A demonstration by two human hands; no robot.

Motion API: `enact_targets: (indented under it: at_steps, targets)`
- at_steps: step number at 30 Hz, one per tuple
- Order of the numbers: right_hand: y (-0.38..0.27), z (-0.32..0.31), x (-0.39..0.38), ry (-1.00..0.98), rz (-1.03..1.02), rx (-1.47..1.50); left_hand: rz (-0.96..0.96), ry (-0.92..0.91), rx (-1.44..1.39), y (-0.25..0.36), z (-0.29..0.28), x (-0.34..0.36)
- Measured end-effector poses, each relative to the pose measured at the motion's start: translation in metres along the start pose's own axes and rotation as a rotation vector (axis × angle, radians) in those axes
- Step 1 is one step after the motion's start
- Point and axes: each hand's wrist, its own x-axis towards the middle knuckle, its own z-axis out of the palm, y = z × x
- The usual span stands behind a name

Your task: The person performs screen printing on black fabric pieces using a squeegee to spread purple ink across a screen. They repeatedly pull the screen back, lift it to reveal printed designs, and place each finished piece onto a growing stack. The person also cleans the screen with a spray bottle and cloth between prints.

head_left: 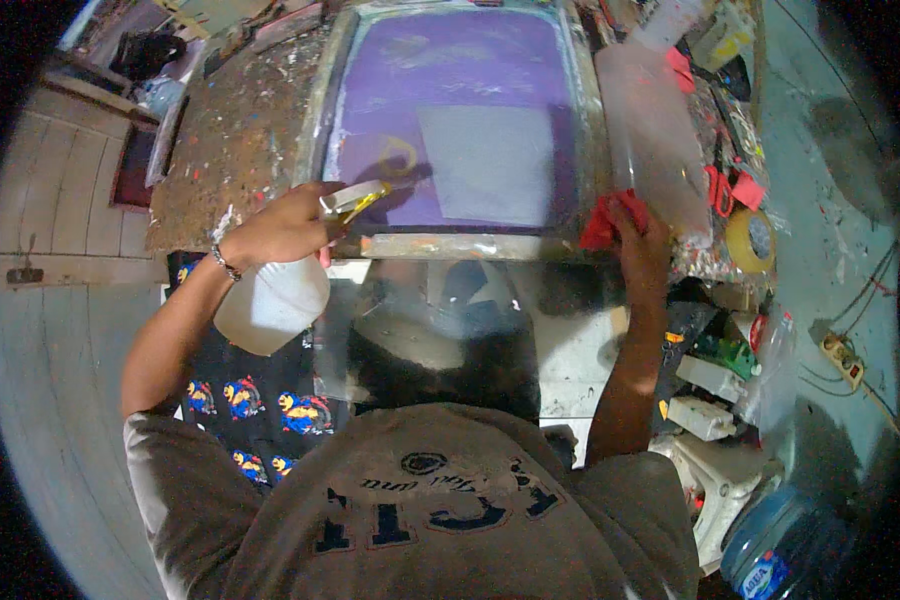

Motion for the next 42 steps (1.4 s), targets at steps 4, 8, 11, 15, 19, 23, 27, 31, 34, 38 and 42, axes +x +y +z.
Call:
enact_targets:
  at_steps: [4, 8, 11, 15, 19, 23, 27, 31, 34, 38, 42]
  targets:
    - [0.001, 0.003, -0.002, -0.044, -0.074, 0.01, 0.01, 0.079, -0.094, -0.022, -0.008, -0.002]
    - [0.0, 0.005, -0.002, -0.054, -0.135, 0.035, 0.078, 0.221, -0.018, -0.032, -0.012, 0.003]
    - [-0.003, 0.007, -0.001, -0.073, -0.133, 0.056, 0.008, 0.209, -0.121, -0.027, -0.016, -0.002]
    - [-0.019, 0.017, -0.004, -0.12, -0.128, 0.123, 0.036, 0.231, -0.119, -0.016, -0.023, -0.017]
    - [-0.025, 0.02, 0.006, -0.107, -0.198, -0.018, 0.203, 0.487, -0.101, -0.046, -0.049, -0.038]
    - [-0.043, 0.026, 0.024, -0.152, -0.196, -0.092, 0.354, 0.865, -0.224, -0.066, -0.094, -0.065]
    - [-0.028, 0.036, 0.067, -0.183, -0.253, 0.035, 0.237, 1.139, -0.353, -0.079, -0.133, -0.062]
    - [-0.015, 0.056, 0.084, -0.475, -0.209, 0.244, 0.262, 1.204, -0.244, -0.149, -0.143, -0.016]
    - [-0.026, 0.093, 0.078, -0.511, -0.085, 0.332, 0.294, 1.066, -0.087, -0.131, -0.125, -0.016]
    - [-0.042, 0.149, 0.064, -0.545, 0.025, 0.671, 0.36, 0.657, -0.046, -0.05, -0.09, -0.036]
    - [-0.069, 0.188, 0.02, -0.637, 0.042, 0.918, 0.11, 0.326, 0.249, 0.011, -0.046, -0.036]
